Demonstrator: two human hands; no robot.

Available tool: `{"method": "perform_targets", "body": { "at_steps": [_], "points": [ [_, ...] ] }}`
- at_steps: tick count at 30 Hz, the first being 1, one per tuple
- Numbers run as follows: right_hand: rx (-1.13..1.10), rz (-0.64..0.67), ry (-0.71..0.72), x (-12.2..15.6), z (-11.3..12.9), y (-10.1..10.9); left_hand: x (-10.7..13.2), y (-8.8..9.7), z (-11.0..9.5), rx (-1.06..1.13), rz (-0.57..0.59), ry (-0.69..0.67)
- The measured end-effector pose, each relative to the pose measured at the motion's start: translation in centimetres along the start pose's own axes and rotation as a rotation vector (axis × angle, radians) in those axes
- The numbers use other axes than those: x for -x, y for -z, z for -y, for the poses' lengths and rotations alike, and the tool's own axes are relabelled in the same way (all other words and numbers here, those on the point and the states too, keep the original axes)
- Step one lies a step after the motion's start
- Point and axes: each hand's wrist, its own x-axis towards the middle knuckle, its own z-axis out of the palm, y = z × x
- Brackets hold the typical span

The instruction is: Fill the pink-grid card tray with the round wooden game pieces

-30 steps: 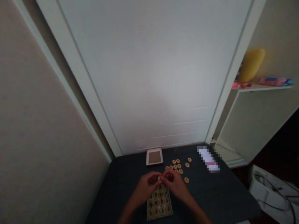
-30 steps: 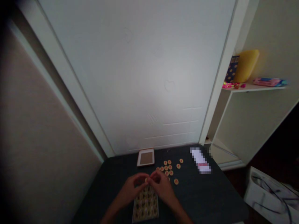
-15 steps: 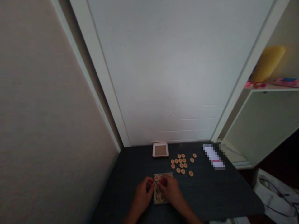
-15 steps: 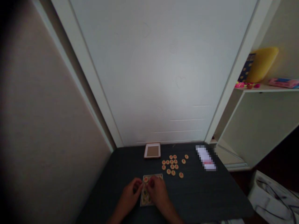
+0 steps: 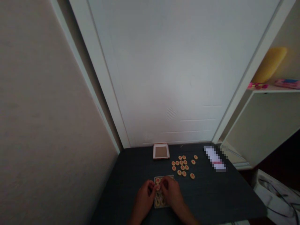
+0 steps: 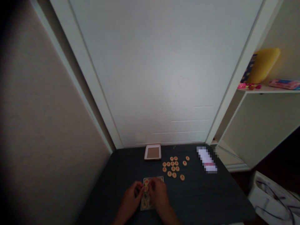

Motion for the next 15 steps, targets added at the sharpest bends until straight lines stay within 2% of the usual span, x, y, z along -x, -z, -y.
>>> {"method": "perform_targets", "body": {
  "at_steps": [10, 15],
  "points": [
    [-0.014, 0.009, 0.031, -0.7, 0.5, 0.0, -0.4, -0.1, 0.0, 0.016, -0.005, 0.036],
    [-0.038, -0.050, 0.072, 0.0, -0.2, 1.8, -0.5, 0.2, -0.5, 0.041, -0.040, 0.020]
  ]
}}
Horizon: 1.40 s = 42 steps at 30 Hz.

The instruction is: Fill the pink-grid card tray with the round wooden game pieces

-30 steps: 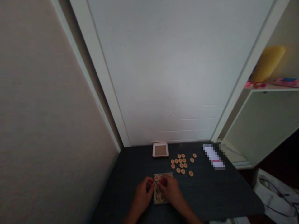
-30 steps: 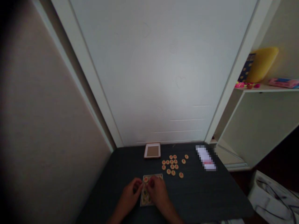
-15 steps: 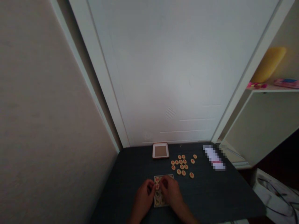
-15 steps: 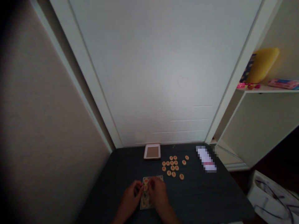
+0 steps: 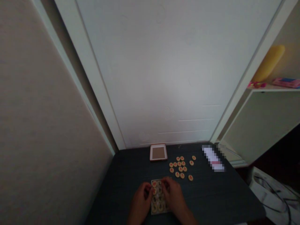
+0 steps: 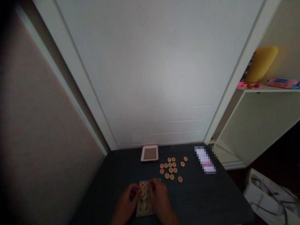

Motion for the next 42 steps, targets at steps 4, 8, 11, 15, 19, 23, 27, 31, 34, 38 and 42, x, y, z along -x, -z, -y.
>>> {"method": "perform_targets", "body": {
  "at_steps": [4, 8, 11, 15, 19, 23, 27, 31, 34, 38, 42],
  "points": [
    [0.005, -0.103, 0.023, -0.1, -1.4, 3.9, -1.0, 0.3, -1.4, 0.001, -0.027, -0.034],
    [0.055, -0.193, -0.031, -0.9, -4.4, 9.3, -3.0, 0.1, -3.4, -0.031, 0.008, -0.145],
    [0.121, -0.275, -0.083, -1.8, -7.4, 13.1, -4.5, -0.5, -5.2, -0.047, 0.067, -0.234],
    [0.211, -0.330, -0.072, -3.5, -10.9, 16.2, -5.7, -1.3, -6.8, -0.048, 0.106, -0.277],
    [0.230, -0.353, -0.062, -5.5, -13.1, 16.9, -5.8, -1.1, -6.3, -0.042, 0.090, -0.270],
    [0.234, -0.334, -0.042, -6.9, -14.2, 16.5, -4.8, 0.0, -3.8, -0.050, -0.017, -0.196],
    [0.243, -0.329, -0.047, -7.4, -15.0, 16.2, -3.0, 0.9, -1.2, -0.068, -0.120, -0.105],
    [0.250, -0.325, -0.059, -7.7, -15.6, 16.0, -1.3, 0.9, 0.2, -0.095, -0.067, -0.098],
    [0.251, -0.320, -0.053, -8.0, -15.7, 16.0, -0.7, 0.6, 0.9, -0.129, 0.012, -0.118],
    [0.262, -0.322, -0.049, -7.8, -15.8, 16.1, -0.7, 0.0, 1.9, -0.164, 0.033, -0.127],
    [0.272, -0.326, -0.057, -7.3, -16.0, 16.2, -0.9, -0.1, 2.3, -0.162, 0.008, -0.133]
  ]
}}
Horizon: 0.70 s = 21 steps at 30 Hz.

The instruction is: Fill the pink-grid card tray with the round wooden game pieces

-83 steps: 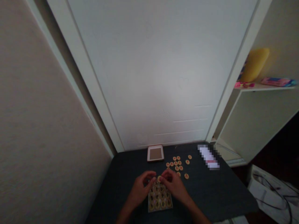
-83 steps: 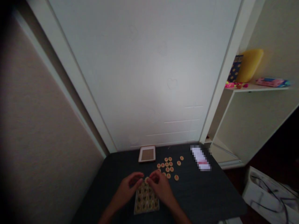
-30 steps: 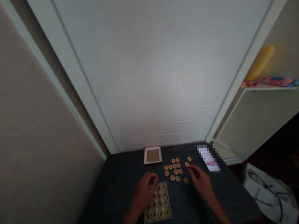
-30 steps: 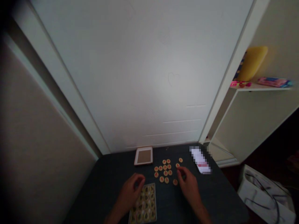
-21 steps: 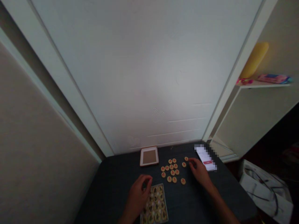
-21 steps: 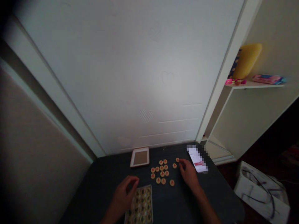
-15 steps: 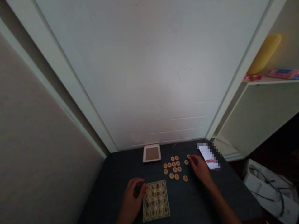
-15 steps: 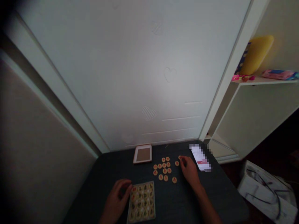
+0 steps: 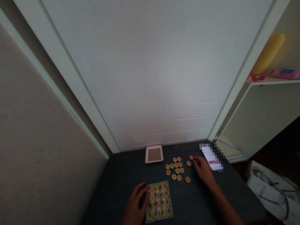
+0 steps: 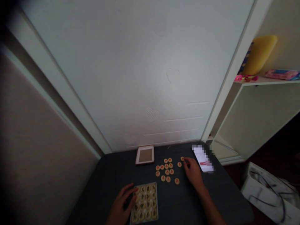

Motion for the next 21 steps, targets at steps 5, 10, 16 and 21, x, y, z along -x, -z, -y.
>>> {"method": "perform_targets", "body": {
  "at_steps": [5, 10, 16, 21],
  "points": [
    [0.006, -0.006, -0.005, -0.1, -0.1, 0.1, -0.1, 0.2, -0.1, 0.004, -0.008, 0.006],
    [0.002, 0.003, 0.017, -0.8, 0.1, -0.1, -0.7, 0.0, 0.0, 0.005, -0.088, 0.005],
    [0.006, 0.010, 0.031, -1.3, 0.0, -0.8, -2.2, 0.4, -0.7, 0.039, -0.140, -0.033],
    [0.016, 0.018, 0.034, -1.6, 0.2, -1.0, -1.7, 0.4, -1.2, 0.034, -0.075, -0.034]
  ]
}}
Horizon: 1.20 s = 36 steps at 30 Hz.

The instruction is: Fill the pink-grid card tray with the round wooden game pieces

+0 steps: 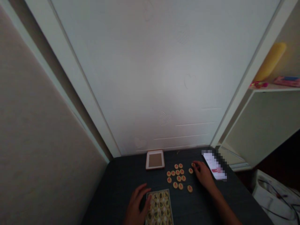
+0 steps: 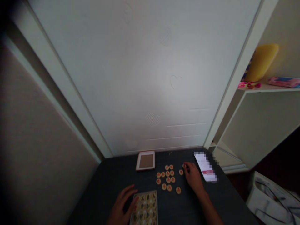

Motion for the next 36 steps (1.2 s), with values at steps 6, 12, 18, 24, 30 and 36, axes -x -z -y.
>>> {"method": "perform_targets", "body": {
  "at_steps": [6, 12, 18, 24, 30, 36],
  "points": [
    [0.002, -0.019, 0.005, 0.3, 0.6, 0.2, 0.8, 0.3, 0.0, -0.001, -0.007, 0.021],
    [-0.006, -0.006, 0.025, 1.5, 1.2, 0.5, -0.5, 1.0, -2.0, 0.016, 0.054, -0.052],
    [0.010, 0.007, 0.031, 1.6, 1.2, 1.4, -2.8, 0.9, -5.6, 0.071, 0.136, -0.181],
    [0.007, 0.032, 0.049, 0.5, 1.1, 1.8, -3.6, 0.8, -7.7, 0.168, 0.186, -0.137],
    [-0.004, 0.102, 0.068, -0.4, 1.2, 1.5, -3.1, 1.9, -6.8, 0.230, 0.134, 0.027],
    [-0.033, 0.084, 0.067, 0.3, 1.7, 2.1, -1.8, 2.5, -5.0, 0.274, 0.115, 0.129]
  ]
}}
